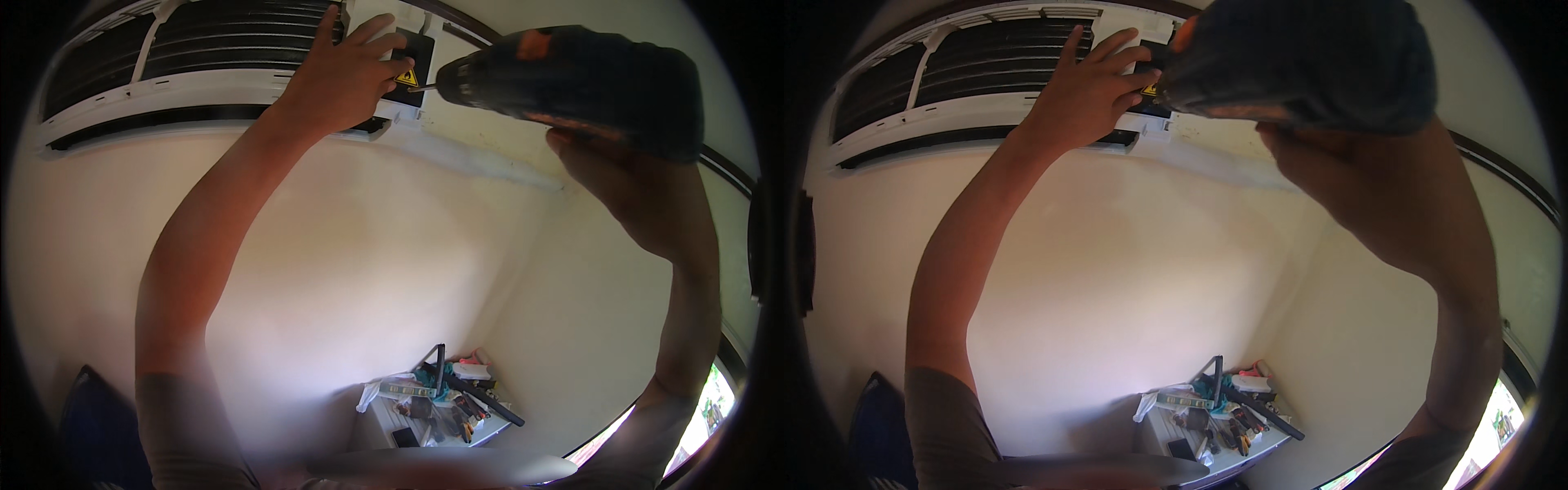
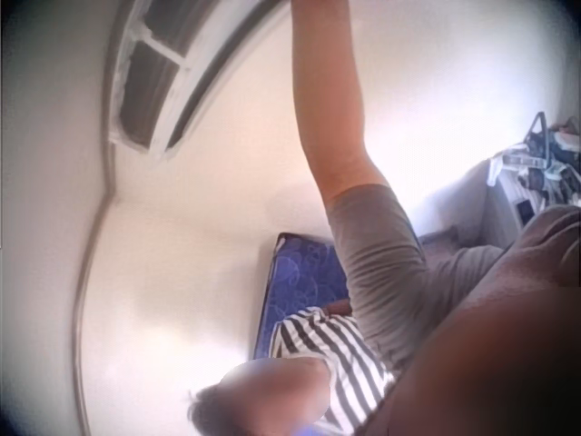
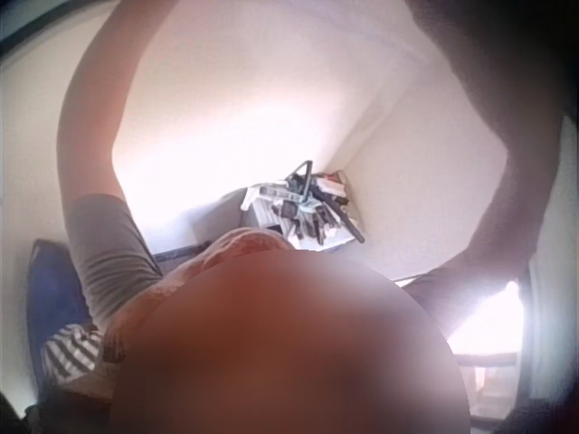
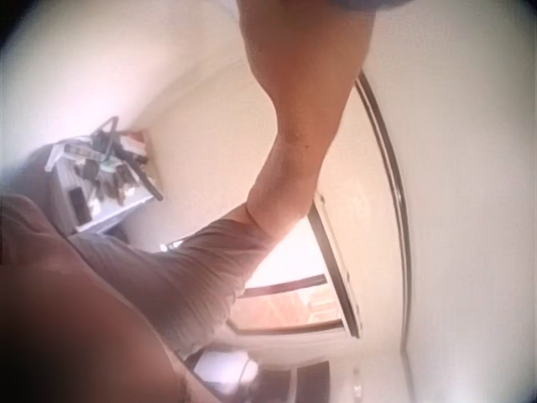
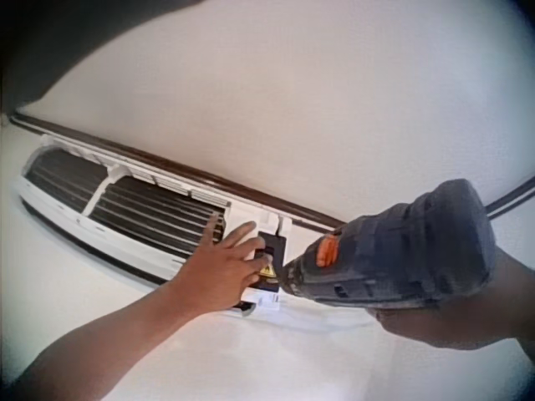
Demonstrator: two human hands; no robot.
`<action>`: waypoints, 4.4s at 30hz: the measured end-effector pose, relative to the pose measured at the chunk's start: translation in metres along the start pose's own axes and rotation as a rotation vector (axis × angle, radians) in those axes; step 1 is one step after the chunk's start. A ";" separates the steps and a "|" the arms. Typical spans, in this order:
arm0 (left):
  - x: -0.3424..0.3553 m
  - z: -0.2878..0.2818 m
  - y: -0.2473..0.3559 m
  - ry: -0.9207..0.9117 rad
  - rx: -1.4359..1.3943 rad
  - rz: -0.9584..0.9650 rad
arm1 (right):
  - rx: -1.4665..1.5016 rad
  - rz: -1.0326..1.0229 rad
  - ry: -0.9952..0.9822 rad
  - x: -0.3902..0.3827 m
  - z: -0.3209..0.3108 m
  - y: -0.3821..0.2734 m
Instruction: The person installs a wall-mounted air conditioner by securing the electrical box, attaching the main unit, and snapping on the front panel. They use a screwdriver and a power drill to fasten screws and align components.
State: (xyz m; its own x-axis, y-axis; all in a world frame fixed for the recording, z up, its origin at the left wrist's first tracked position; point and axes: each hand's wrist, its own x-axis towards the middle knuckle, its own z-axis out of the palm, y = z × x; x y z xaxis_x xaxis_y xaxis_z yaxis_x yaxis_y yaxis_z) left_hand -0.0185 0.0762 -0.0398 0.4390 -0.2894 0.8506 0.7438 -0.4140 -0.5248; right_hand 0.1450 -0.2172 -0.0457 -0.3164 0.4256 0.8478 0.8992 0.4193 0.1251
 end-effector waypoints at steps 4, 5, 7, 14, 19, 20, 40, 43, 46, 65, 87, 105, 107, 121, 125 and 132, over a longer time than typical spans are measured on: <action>0.004 -0.005 0.005 -0.067 0.087 -0.016 | -0.254 0.074 -0.072 -0.009 -0.014 0.018; 0.005 -0.008 0.006 -0.098 0.096 -0.024 | -0.246 0.039 -0.080 -0.009 -0.018 0.021; 0.008 -0.014 0.010 -0.165 0.105 -0.035 | -0.260 0.074 -0.084 -0.007 -0.021 0.024; 0.021 -0.031 0.024 -0.290 0.137 -0.093 | -0.252 -0.014 -0.078 -0.008 -0.026 0.038; 0.032 -0.048 0.031 -0.507 0.291 -0.104 | -0.322 -0.008 -0.188 -0.005 -0.038 0.038; 0.031 -0.052 0.030 -0.489 0.305 -0.094 | -0.319 -0.040 -0.185 -0.003 -0.040 0.038; 0.033 -0.051 0.047 -0.632 0.228 -0.258 | -0.178 -0.115 -0.107 -0.010 -0.053 0.064; 0.032 -0.049 0.053 -0.618 0.369 -0.193 | -0.083 -0.055 -0.081 -0.041 -0.066 0.079; 0.026 -0.049 0.057 -0.497 0.374 -0.156 | -0.119 -0.029 -0.062 -0.086 -0.070 0.110; 0.017 0.023 0.160 -0.319 0.429 -0.157 | 0.834 1.437 0.277 -0.566 0.116 0.174; -0.498 -0.277 0.535 -1.735 -0.922 -1.294 | 0.130 1.017 -0.520 -0.727 0.212 0.228; 0.073 -0.029 0.028 -0.357 0.358 0.021 | 0.037 1.071 -0.743 -0.745 0.302 0.241; 0.084 -0.022 0.029 -0.494 0.423 0.016 | 0.028 1.084 -0.737 -0.741 0.299 0.239; 0.092 -0.026 0.037 -0.513 0.536 0.160 | 0.136 1.123 -0.460 -0.743 0.266 0.236; 0.089 -0.024 0.036 -0.527 0.548 0.149 | 0.098 0.993 -0.337 -0.744 0.265 0.238; 0.089 -0.032 0.030 -0.572 0.368 0.087 | 0.097 1.039 -0.480 -0.743 0.276 0.239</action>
State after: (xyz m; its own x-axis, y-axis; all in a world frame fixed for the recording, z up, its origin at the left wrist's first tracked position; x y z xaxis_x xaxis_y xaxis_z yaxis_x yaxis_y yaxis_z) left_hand 0.0267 0.0107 0.0196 0.6269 0.2346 0.7430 0.7722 -0.0603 -0.6325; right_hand 0.5113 -0.2116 -0.7879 0.4636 0.8552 0.2319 0.7731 -0.2624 -0.5775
